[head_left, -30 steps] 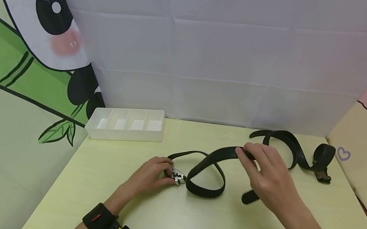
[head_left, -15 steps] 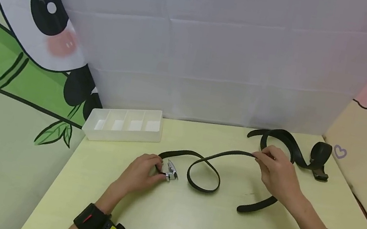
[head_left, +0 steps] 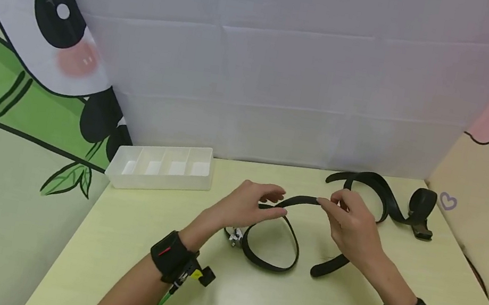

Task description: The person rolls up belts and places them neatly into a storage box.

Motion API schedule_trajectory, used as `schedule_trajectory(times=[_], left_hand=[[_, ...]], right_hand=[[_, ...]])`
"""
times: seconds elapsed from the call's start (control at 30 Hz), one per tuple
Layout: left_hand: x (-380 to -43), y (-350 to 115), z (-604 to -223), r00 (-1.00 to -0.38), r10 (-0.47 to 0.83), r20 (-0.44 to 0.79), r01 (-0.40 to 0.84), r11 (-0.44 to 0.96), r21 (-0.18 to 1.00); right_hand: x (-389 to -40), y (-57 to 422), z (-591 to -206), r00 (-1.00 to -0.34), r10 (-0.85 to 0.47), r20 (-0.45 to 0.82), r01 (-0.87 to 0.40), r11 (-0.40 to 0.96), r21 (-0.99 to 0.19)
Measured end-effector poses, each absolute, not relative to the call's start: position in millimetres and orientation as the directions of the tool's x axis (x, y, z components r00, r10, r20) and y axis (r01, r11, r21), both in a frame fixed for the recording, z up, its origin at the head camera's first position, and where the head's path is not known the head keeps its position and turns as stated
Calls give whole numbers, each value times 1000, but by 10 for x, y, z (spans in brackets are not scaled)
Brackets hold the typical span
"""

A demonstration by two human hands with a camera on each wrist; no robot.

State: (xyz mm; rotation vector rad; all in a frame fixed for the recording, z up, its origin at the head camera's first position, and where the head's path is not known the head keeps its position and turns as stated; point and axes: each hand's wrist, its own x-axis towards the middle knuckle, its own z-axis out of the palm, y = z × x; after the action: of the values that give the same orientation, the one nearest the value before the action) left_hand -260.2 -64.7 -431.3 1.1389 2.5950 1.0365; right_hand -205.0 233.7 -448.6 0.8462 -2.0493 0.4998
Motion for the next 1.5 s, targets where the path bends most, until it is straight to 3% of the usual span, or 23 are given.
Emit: schedule_trajectory(times=[0.13, 0.23, 0.33, 0.4, 0.47, 0.57, 0.67, 0.73, 0.83, 1.0, 1.13, 1.33, 1.5], left_hand=[[-2656, -467, -4206, -674, 731, 108, 607, 464, 646], [-2645, -483, -4188, -702, 707, 85, 544, 455, 705], [-2608, -559, -4192, -750, 655, 86, 468, 435, 769], [-2568, -628, -4195, -790, 607, 83, 410, 423, 808], [-2519, -704, -4196, -830, 552, 77, 351, 409, 843], [-2435, -817, -4206, -883, 465, 64, 268, 388, 882], [-2353, -901, -4229, -915, 397, 73, 231, 367, 901], [-2299, -940, -4244, -928, 365, 79, 216, 353, 910], [-2222, -982, -4274, -936, 345, 73, 192, 323, 927], [-2114, -1042, -4361, -931, 365, 33, 152, 302, 941], [-2068, -1082, -4471, -901, 434, -12, 133, 302, 944], [-2050, -1124, -4438, -831, 555, -46, 159, 316, 935], [-2096, -1080, -4118, -829, 559, 23, 273, 368, 889]], right_hand=[[-2058, 2252, -4470, -429, -390, 815, -719, 694, -47], [-2029, 2238, -4482, -472, -360, 805, -696, 712, -90], [-1961, 2268, -4522, -560, -275, 782, -644, 738, -201], [-1891, 2303, -4559, -665, -181, 724, -576, 741, -344], [-1811, 2337, -4605, -792, -74, 606, -469, 709, -526], [-1702, 2378, -4681, -951, 34, 309, -227, 602, -765], [-1640, 2390, -4770, -1000, 19, 22, -10, 503, -864], [-1634, 2374, -4828, -997, -23, -76, 57, 463, -884], [-1664, 2351, -4873, -996, -47, -80, 49, 469, -882], [-1781, 2390, -4745, -997, -10, 77, -69, 577, -814], [-1914, 2446, -4550, -962, -20, 273, -211, 690, -692], [-2093, 2376, -4258, -757, -145, 637, -459, 812, -361], [-2103, 2180, -4034, -615, -281, 737, -528, 840, -121]])
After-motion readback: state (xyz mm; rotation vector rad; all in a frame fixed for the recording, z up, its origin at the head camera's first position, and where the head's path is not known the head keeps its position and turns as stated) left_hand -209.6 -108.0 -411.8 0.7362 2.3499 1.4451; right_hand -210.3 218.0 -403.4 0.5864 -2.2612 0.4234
